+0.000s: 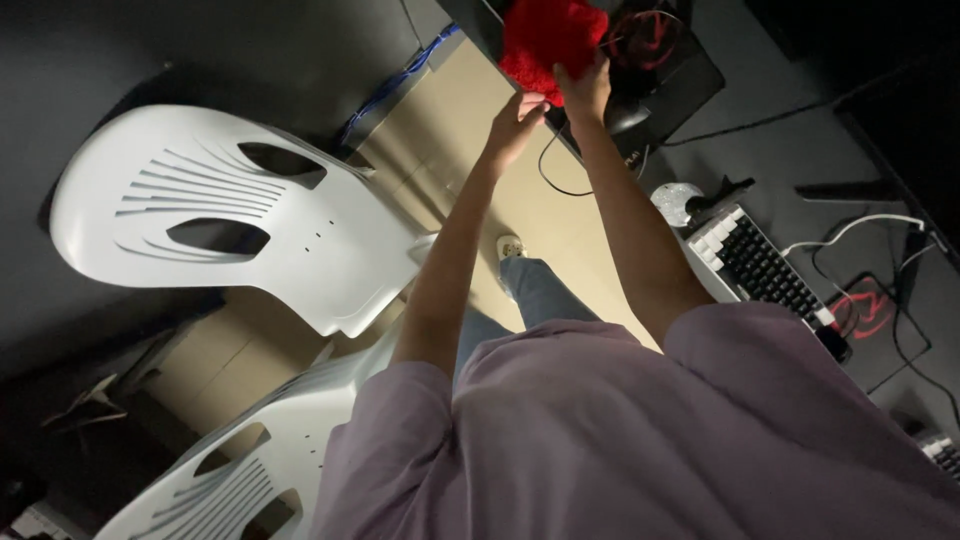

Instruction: The person sprays a white plastic chair with a black spray bottle and wipes it down with a red cloth. They repeat this process on multiple chairs, lifting and moving them to clean different surfaces.

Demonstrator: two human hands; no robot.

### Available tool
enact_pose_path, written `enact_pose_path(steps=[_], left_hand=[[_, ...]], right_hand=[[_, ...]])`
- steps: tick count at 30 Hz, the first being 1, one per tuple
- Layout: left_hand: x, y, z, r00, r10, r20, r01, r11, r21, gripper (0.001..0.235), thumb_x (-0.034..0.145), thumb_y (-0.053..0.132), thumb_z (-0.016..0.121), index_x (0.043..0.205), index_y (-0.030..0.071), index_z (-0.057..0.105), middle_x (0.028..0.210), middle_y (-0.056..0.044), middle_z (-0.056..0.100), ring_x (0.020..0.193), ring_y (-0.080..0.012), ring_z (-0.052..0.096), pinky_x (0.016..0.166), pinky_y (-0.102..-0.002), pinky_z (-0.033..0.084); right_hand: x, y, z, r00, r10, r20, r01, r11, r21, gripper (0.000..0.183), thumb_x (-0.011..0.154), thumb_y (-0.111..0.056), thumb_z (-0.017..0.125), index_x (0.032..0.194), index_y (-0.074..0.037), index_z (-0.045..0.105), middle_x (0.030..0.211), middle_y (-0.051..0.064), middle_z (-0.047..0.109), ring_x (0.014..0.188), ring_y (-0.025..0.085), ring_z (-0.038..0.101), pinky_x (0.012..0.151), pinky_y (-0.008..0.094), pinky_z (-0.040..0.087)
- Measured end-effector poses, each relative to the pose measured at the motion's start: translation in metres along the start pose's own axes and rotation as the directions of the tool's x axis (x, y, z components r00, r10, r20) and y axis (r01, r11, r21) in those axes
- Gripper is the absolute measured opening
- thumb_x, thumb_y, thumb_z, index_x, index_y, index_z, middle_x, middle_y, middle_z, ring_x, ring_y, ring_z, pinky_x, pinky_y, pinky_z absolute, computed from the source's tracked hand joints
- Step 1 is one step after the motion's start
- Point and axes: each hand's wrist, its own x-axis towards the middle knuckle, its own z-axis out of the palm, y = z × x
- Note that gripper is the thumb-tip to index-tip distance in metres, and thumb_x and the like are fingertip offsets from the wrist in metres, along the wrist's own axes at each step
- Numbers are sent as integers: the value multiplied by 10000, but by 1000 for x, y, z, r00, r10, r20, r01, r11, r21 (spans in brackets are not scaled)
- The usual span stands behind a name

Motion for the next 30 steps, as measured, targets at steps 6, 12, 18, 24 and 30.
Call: enact_pose_path(steps=[6, 12, 18, 24, 30], left_hand=[[-19, 9, -28, 997, -38, -65, 30, 993, -114, 456, 1020, 327, 622, 1356, 24, 569, 1281, -126, 712, 1079, -221, 710, 908, -341, 566], [-48, -41, -91, 955, -136, -265, 29, 929, -369, 614, 1012, 457, 591, 1481, 78, 473, 1440, -97, 578, 1294, -200, 565, 1025, -364, 468], [-179, -16, -157, 866, -498, -50, 234, 490, -840, 870, 877, 663, 538, 1497, 67, 412, 1282, -208, 660, 1036, -355, 704, 762, -494, 605], [-289, -143, -202, 822, -474, -315, -119, 399, -909, 803, 943, 489, 687, 1507, -22, 432, 1359, -204, 630, 1143, -315, 689, 931, -445, 630], [-368, -245, -261, 575, -628, -524, -82, 594, -801, 639, 966, 350, 641, 1501, 54, 457, 1316, -143, 658, 1111, -237, 645, 903, -401, 545]], right_hand=[[-12, -76, -9, 985, 65, 157, -75, 995, 59, 607, 909, -254, 776, 1412, -28, 525, 1268, 200, 708, 1134, 327, 717, 975, 407, 580], [-82, -148, 8, 893, -202, 403, 94, 958, 272, 497, 957, -100, 591, 1427, -50, 436, 1298, 144, 616, 1154, 286, 677, 920, 399, 588], [-186, -202, 56, 465, 37, 885, -697, 631, 340, 411, 983, -111, 523, 1381, -62, 432, 1312, 146, 571, 1216, 279, 611, 1024, 421, 585], [-285, -206, 126, 187, 108, 976, -775, 626, 79, 458, 990, -124, 522, 1437, -83, 428, 1379, 133, 561, 1295, 278, 580, 1068, 406, 566], [-356, -177, 216, 231, 154, 961, -504, 864, -17, 447, 987, -94, 587, 1417, -66, 465, 1376, 173, 599, 1245, 314, 625, 1058, 408, 577]])
